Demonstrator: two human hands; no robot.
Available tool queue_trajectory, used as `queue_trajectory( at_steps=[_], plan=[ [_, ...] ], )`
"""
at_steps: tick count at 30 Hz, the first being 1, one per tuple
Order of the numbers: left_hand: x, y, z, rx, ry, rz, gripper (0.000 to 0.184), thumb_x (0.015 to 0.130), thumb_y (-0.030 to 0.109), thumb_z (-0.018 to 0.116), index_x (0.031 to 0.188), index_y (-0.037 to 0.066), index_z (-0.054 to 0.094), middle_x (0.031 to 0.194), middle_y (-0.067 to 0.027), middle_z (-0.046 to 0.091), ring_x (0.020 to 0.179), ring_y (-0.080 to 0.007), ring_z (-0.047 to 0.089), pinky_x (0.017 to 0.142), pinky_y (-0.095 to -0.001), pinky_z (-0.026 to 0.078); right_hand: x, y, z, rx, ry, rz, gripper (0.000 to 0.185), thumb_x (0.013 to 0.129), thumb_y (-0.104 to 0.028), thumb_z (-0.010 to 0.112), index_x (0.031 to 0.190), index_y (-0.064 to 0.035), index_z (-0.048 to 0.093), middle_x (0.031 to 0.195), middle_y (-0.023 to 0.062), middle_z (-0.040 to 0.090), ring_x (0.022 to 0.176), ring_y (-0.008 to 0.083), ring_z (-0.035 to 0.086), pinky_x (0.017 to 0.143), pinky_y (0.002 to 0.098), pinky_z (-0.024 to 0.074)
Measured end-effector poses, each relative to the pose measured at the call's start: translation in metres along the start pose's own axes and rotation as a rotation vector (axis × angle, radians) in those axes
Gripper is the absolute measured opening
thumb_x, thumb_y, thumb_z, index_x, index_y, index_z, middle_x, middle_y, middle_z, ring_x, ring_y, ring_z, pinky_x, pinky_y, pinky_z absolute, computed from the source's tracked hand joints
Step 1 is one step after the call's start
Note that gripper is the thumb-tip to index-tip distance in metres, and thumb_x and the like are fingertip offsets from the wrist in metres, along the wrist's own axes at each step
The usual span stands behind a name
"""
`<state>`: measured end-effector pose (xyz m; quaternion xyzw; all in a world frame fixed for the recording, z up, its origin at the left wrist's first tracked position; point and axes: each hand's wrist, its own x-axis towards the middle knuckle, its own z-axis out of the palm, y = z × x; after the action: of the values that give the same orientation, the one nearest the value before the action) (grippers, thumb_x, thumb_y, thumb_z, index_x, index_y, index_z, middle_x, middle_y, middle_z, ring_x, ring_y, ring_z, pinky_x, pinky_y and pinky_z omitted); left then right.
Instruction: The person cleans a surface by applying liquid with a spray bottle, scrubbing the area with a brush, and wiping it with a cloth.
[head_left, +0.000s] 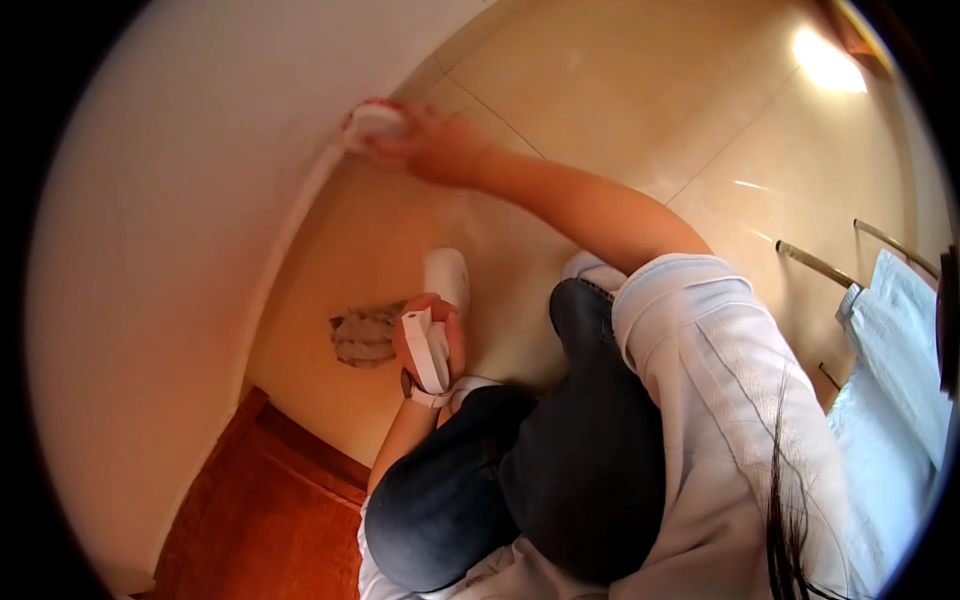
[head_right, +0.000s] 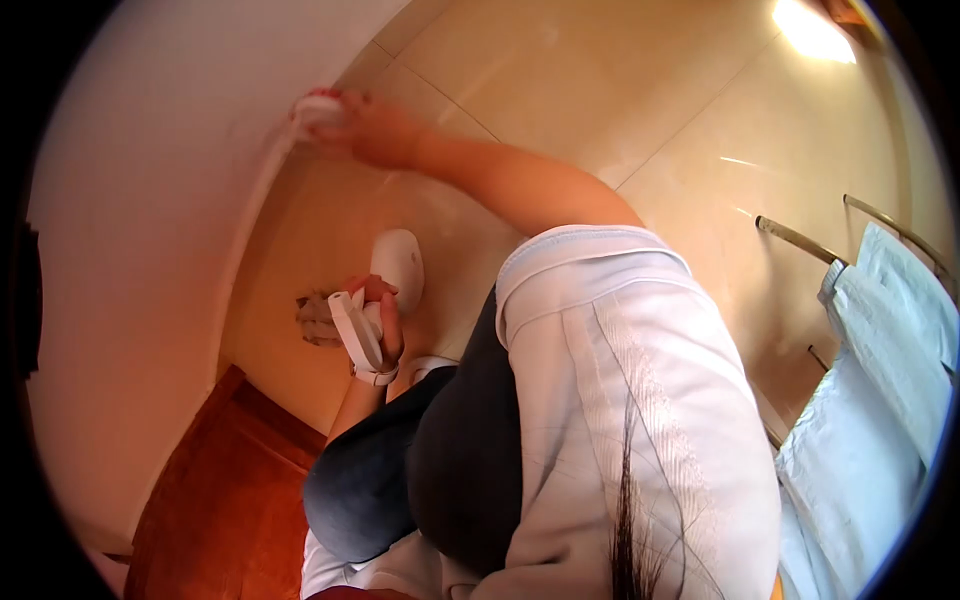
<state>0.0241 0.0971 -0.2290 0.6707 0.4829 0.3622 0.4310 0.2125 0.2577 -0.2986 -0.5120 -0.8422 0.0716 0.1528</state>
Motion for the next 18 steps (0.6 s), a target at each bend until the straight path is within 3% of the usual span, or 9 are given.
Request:
queue_trajectory(
  at_steps=[2,5,6,8,10,12,13,14,18],
  plan=[
    [0.006,0.007,-0.008,0.065,-0.038,0.07,0.027,0.078,-0.002,0.057,0.104,-0.004,0.05,0.074,-0.0094,0.06,0.071,-0.0188,0.059,0.073,-0.0282,0.044,-0.008,0.021,-0.004,0.132,0.374,0.333,0.066,0.074,-0.027,0.062,0.134,-0.0367,0.036,0.107,0.0207,0.046,0.074,0.0326,0.057,0.056,0.0426,0.0502],
    [0.004,0.012,-0.003,-0.087,0.032,-0.089,0.028,0.079,-0.001,0.057,0.106,-0.004,0.05,0.073,-0.0091,0.06,0.069,-0.0187,0.059,0.074,-0.0291,0.045,-0.01,0.022,-0.007,0.25,0.341,0.614,0.066,0.074,-0.026,0.062,0.133,-0.0384,0.037,0.107,0.022,0.046,0.076,0.0334,0.058,0.059,0.0439,0.0511],
    [0.003,0.008,-0.002,-0.034,0.025,-0.045,0.028,0.079,-0.001,0.056,0.106,-0.005,0.05,0.073,-0.0094,0.06,0.07,-0.0184,0.058,0.075,-0.0299,0.045,-0.011,0.016,-0.007,0.25,0.337,0.621,0.066,0.074,-0.026,0.062,0.133,-0.0384,0.037,0.107,0.022,0.046,0.076,0.0334,0.058,0.059,0.0439,0.0511],
    [0.004,0.006,0.0,0.012,0.026,0.011,0.028,0.079,-0.001,0.056,0.106,-0.005,0.049,0.074,-0.0097,0.06,0.071,-0.0181,0.058,0.076,-0.0307,0.045,-0.01,0.006,-0.006,0.114,0.094,0.271,0.066,0.073,-0.026,0.063,0.134,-0.0341,0.037,0.106,0.0229,0.045,0.076,0.035,0.059,0.061,0.0452,0.0515],
    [0.007,0.008,-0.005,-0.073,0.008,-0.019,0.029,0.079,0.0,0.056,0.107,-0.006,0.049,0.075,-0.01,0.059,0.072,-0.018,0.058,0.077,-0.0317,0.045,-0.005,0.042,-0.001,-0.094,0.282,0.184,0.068,0.074,-0.026,0.063,0.135,-0.0297,0.036,0.104,0.0232,0.045,0.074,0.0361,0.059,0.06,0.0449,0.0515],
    [0.006,0.005,-0.01,-0.058,-0.027,-0.005,0.029,0.079,0.0,0.056,0.107,-0.005,0.049,0.074,-0.0097,0.059,0.072,-0.0182,0.058,0.077,-0.0322,0.045,-0.018,0.073,-0.021,0.101,0.382,0.759,0.065,0.074,-0.025,0.061,0.135,-0.0279,0.037,0.104,0.0237,0.045,0.073,0.0372,0.059,0.059,0.045,0.0512],
    [0.003,0.004,-0.01,-0.09,-0.024,-0.034,0.029,0.079,0.0,0.056,0.107,-0.005,0.049,0.074,-0.0093,0.058,0.072,-0.0182,0.058,0.076,-0.0316,0.045,-0.019,0.078,-0.032,0.195,0.349,0.824,0.066,0.075,-0.027,0.061,0.135,-0.0296,0.036,0.107,0.0253,0.045,0.074,0.0374,0.059,0.06,0.0445,0.0513],
    [0.002,0.004,-0.008,-0.127,-0.024,-0.063,0.029,0.079,0.0,0.057,0.107,-0.005,0.049,0.074,-0.009,0.058,0.071,-0.0182,0.058,0.075,-0.0311,0.045,-0.018,0.075,-0.031,0.189,0.348,0.828,0.066,0.075,-0.027,0.061,0.135,-0.0296,0.036,0.107,0.0253,0.045,0.074,0.0374,0.059,0.06,0.0445,0.0513],
    [0.015,0.009,-0.008,0.008,-0.072,-0.013,0.028,0.079,-0.001,0.056,0.106,-0.005,0.049,0.074,-0.0087,0.057,0.071,-0.0176,0.058,0.072,-0.0294,0.045,-0.02,0.062,-0.018,0.065,0.141,0.353,0.071,0.075,-0.035,0.062,0.139,-0.0307,0.031,0.109,0.026,0.045,0.083,0.0388,0.058,0.065,0.0467,0.0504]
  ],
)
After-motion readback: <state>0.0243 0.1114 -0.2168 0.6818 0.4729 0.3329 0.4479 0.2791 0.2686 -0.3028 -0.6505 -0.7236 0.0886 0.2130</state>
